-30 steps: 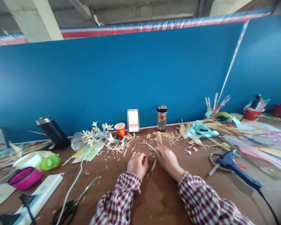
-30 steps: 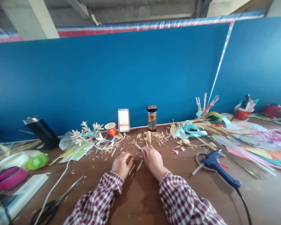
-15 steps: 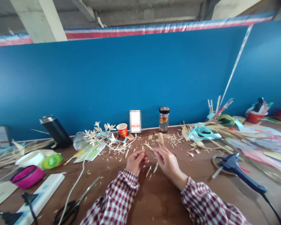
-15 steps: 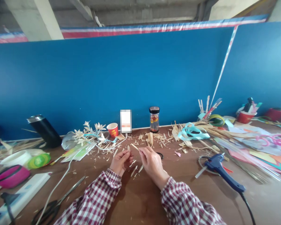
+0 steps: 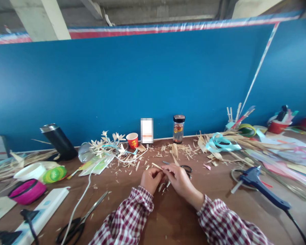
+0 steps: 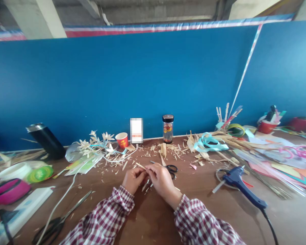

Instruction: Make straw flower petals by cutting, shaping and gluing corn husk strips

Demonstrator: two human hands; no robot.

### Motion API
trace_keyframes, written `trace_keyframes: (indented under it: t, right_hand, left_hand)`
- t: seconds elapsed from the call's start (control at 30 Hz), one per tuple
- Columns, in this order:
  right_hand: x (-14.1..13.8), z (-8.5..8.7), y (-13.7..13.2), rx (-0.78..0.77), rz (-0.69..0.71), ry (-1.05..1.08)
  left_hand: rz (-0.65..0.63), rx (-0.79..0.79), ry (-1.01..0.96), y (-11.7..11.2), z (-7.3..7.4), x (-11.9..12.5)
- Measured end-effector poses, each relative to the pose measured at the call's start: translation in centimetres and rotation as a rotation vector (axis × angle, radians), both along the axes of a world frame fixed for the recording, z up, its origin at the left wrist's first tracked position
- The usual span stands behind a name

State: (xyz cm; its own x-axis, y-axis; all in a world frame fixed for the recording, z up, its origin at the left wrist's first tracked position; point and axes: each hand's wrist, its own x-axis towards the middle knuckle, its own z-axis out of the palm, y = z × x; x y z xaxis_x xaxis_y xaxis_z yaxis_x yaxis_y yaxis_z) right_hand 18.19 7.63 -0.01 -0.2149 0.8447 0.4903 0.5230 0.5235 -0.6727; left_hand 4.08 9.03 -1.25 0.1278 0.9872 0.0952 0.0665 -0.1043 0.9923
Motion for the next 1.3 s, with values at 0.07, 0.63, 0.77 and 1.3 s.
trace_keyframes:
  t: [0.07,0.63,0.77,1.3]
  right_hand:
    - [0.2,0.1,-0.2,0.010,-0.026,-0.025]
    - [-0.1,0.1,-0.1,-0.039,-0.050,-0.008]
    - [0.0,0.0,-0.1,-0.019,-0.044,-0.013]
    - [2.3,0.2,1.2,0.003,-0.300,-0.186]
  left_hand:
    - [-0.030,-0.041,-0.042,-0.2,0.4,0.2]
    - [-0.022,-0.101,-0.073,-0.1,0.0,0.0]
    - [-0.010,-0.114,-0.074,-0.3,0.1,0.2]
    - [-0.018,-0.109,-0.030,-0.9,0.8,0.5]
